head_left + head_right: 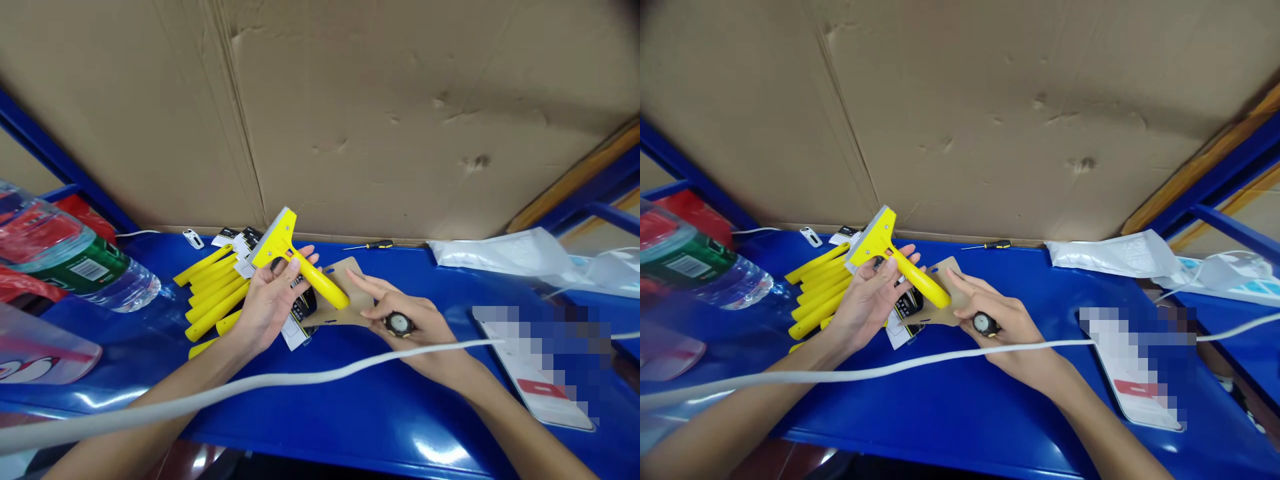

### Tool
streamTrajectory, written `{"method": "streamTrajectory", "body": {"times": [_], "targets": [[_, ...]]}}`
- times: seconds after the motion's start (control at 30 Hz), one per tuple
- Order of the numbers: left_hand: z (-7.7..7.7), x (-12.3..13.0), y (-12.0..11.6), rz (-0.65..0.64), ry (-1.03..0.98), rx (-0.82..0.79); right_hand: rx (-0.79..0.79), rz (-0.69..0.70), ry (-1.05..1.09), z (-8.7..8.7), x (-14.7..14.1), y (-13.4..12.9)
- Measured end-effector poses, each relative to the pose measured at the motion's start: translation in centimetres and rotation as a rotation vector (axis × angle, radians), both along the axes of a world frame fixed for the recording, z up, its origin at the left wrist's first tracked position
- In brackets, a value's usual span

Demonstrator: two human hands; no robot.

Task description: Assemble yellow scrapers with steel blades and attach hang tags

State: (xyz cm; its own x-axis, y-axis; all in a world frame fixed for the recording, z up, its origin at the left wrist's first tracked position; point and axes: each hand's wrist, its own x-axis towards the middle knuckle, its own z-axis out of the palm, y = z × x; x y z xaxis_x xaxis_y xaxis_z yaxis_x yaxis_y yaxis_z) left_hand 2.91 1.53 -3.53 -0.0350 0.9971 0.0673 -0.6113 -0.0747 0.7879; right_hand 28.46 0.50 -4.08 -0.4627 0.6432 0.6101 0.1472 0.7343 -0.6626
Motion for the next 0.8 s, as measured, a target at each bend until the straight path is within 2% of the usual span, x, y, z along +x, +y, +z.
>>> {"method": "streamTrajectory", "body": {"times": [0.13, 0.23, 0.4, 0.57, 0.7, 0.8], "targets": [[0.0, 0.1, -0.3, -0.069, 0.113, -0.005, -0.153, -0.054, 0.166, 0.3, -0.6, -0.5], [-0.3, 0.3, -0.7, -0.125, 0.231, -0.006, -0.262, -0.147, 0.234, 0.7, -0.9, -0.6], [-1.1, 0.3, -0.4, -0.113, 0.435, 0.030, -0.426, -0.242, 0.341, 1.2, -0.9, -0.2], [-0.9, 0.2, -0.4, -0.195, 0.472, -0.011, -0.630, -0.205, 0.436, 1.1, -1.1, 0.0], [-0.4, 0.7, -1.3, -0.373, 0.505, -0.112, -0.662, -0.182, 0.416, 1.2, -1.5, -0.2], [-0.4, 1.1, -1.8, -0.384, 0.429, -0.138, -0.701, -0.174, 0.374, 1.1, -1.5, -0.1]]}}
